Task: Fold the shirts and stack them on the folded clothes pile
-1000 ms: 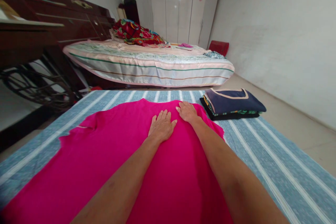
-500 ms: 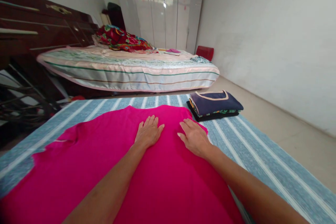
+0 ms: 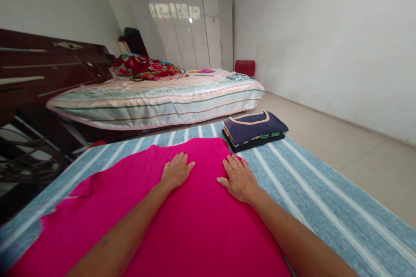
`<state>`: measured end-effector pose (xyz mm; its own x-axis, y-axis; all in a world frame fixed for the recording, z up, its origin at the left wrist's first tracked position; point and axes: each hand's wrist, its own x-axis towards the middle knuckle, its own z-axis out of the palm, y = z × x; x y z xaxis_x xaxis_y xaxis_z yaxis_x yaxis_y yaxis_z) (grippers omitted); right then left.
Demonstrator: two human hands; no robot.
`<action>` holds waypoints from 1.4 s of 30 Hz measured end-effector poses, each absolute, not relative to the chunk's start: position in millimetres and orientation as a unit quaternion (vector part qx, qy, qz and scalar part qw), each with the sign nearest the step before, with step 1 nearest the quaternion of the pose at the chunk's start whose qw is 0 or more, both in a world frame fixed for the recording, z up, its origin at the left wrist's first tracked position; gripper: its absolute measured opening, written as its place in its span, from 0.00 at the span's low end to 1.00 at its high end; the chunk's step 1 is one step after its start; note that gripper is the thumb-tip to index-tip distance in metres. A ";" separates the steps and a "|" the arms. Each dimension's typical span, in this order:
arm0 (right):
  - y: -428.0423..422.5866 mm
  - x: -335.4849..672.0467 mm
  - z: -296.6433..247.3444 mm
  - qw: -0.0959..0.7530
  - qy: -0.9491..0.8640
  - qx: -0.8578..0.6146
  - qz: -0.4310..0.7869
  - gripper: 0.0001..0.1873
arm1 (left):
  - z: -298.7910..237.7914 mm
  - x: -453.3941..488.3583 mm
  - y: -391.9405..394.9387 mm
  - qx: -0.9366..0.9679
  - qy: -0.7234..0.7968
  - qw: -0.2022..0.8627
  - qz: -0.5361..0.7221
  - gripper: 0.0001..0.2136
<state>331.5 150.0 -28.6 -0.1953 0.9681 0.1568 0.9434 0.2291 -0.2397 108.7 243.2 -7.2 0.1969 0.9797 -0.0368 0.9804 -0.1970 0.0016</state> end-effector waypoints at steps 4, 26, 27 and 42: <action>149.0 330.0 -25.7 0.137 -0.770 -0.622 0.047 0.34 | 6.2 122.4 247.4 0.770 0.638 0.004 -0.008 0.26; 149.1 330.3 -24.5 0.154 -0.770 -0.618 0.034 0.33 | -15.5 189.3 300.6 0.842 0.538 -0.010 0.043 0.23; 149.0 330.3 -24.8 0.155 -0.770 -0.618 0.034 0.33 | -15.9 189.3 301.7 0.843 0.537 -0.008 0.043 0.23; 158.4 353.6 -21.6 0.167 -0.637 -0.752 -0.021 0.22 | -17.2 190.1 307.2 0.841 0.538 -0.003 0.048 0.23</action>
